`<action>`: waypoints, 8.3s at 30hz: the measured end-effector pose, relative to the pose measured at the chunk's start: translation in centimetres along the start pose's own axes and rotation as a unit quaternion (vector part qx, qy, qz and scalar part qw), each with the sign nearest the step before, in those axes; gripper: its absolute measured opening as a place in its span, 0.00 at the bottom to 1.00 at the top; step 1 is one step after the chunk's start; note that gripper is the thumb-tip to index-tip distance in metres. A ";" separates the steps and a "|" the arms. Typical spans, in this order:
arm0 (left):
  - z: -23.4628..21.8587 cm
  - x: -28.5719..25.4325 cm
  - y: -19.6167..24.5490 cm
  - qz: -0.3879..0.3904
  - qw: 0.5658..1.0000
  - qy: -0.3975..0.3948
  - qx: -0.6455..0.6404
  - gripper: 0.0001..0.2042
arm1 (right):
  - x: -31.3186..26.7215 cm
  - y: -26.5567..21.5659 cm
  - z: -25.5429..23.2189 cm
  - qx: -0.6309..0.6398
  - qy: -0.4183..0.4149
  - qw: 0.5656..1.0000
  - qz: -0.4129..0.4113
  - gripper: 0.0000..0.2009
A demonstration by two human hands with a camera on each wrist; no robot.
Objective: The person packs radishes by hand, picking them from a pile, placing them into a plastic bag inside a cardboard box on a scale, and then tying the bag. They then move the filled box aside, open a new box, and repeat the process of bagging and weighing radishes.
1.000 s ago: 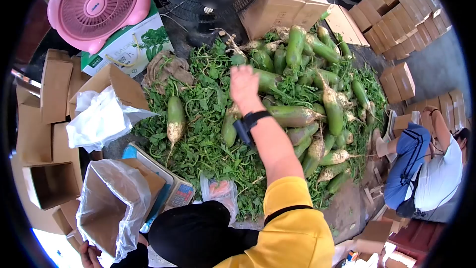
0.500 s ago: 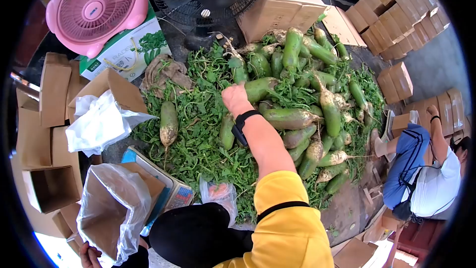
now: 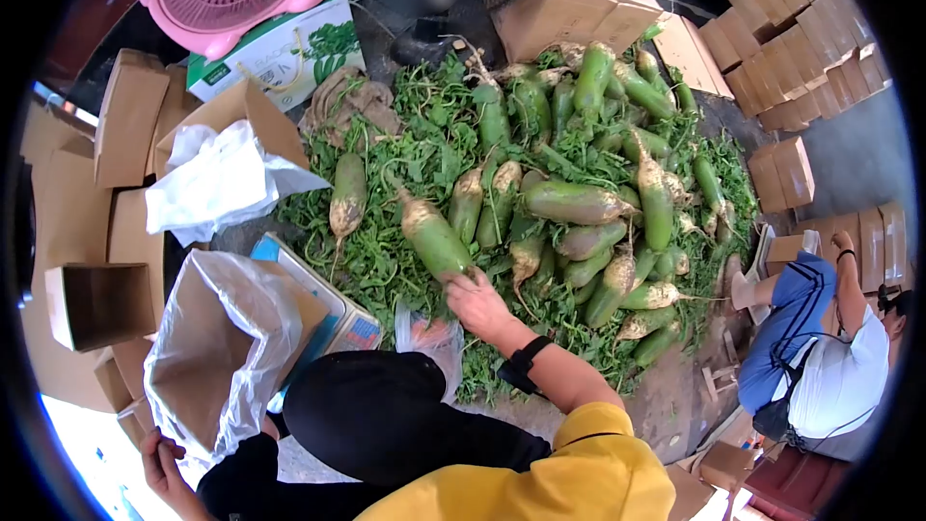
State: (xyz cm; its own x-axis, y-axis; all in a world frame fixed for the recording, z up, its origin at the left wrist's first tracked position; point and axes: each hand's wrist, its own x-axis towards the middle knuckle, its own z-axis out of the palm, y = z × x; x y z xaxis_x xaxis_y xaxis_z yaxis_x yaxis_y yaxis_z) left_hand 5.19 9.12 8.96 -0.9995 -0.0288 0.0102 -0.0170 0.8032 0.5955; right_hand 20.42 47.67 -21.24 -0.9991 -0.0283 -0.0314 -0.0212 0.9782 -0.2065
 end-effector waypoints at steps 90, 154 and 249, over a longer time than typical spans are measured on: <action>-1.3 0.8 -7.1 0.063 0.993 0.003 -0.101 0.09 | 11.4 -1.3 0.9 0.049 -0.126 0.918 0.373 0.35; 4.7 5.6 6.6 0.287 0.935 -0.105 0.182 0.20 | 8.9 5.2 -15.9 0.809 0.162 0.491 0.281 0.32; 3.9 6.3 -9.9 0.139 0.979 -0.030 0.148 0.23 | 3.9 -1.9 1.6 0.219 0.044 0.855 0.467 0.16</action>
State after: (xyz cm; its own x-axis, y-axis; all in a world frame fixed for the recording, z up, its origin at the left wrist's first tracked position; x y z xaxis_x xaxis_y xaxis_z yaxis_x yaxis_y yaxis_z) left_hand -1.05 3.30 -0.07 -0.9659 0.2436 0.0874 0.2588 0.9120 0.3182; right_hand 16.59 45.38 -22.52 -0.5715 0.7585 -0.3133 0.7851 0.3941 -0.4778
